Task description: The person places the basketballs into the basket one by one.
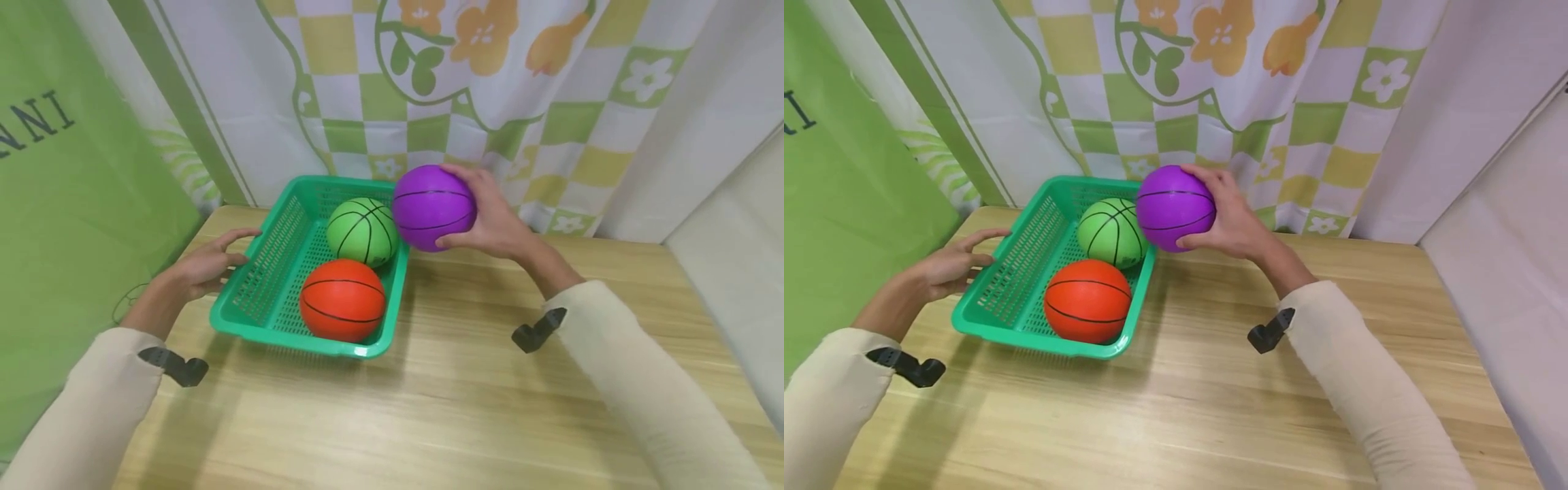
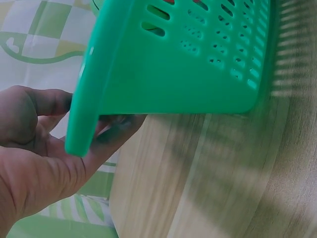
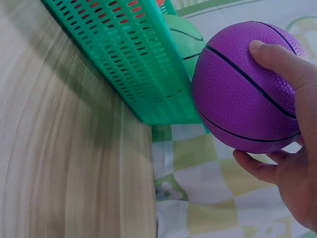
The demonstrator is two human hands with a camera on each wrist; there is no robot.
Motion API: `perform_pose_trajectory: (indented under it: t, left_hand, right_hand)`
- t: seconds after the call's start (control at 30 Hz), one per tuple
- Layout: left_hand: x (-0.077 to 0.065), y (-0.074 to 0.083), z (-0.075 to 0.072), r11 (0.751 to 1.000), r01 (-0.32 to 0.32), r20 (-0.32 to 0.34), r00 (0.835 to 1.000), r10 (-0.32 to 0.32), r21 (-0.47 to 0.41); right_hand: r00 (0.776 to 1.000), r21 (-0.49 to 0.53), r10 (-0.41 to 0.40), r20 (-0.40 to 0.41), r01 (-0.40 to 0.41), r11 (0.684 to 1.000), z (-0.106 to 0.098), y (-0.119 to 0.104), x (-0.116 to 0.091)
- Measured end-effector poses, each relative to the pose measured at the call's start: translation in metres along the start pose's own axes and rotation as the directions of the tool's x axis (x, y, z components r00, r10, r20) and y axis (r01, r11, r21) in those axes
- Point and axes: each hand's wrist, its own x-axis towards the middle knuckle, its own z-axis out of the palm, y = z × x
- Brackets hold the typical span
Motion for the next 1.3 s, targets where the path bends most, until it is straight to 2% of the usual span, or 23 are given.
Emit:
perform_pose_trajectory:
  t: [0.17,0.3,0.5,0.7,1.0,1.3]
  left_hand:
    - [-0.003,-0.004,-0.003,1.0,0.003,0.009,1.0,-0.003,-0.003]
    - [-0.003,-0.005,-0.002,1.0,-0.004,0.011,1.0,0.004,-0.009]
    - [-0.003,-0.006,-0.001,1.0,-0.018,0.012,1.0,0.018,0.005]
    - [-0.003,-0.007,-0.001,0.999,-0.021,0.019,1.0,0.022,-0.031]
    - [0.0,-0.004,0.0,1.0,-0.013,0.006,1.0,0.014,-0.026]
    - [-0.002,0.002,0.0,0.999,-0.019,0.0,1.0,0.019,-0.026]
  right_hand:
    - [0.999,0.022,-0.042,0.026,0.042,0.999,0.007,-0.008,0.007]
    - [0.998,0.019,-0.04,0.045,0.04,0.999,0.012,-0.015,0.013]
    - [0.994,0.088,-0.068,0.091,0.06,0.994,0.024,-0.023,0.026]
    - [0.986,0.114,-0.113,0.127,0.098,0.989,0.038,-0.034,0.038]
    - [0.981,0.172,-0.136,0.139,0.111,0.979,0.052,-0.045,0.049]
    - [0.974,0.145,-0.161,0.16,0.138,0.98,0.072,-0.057,0.064]
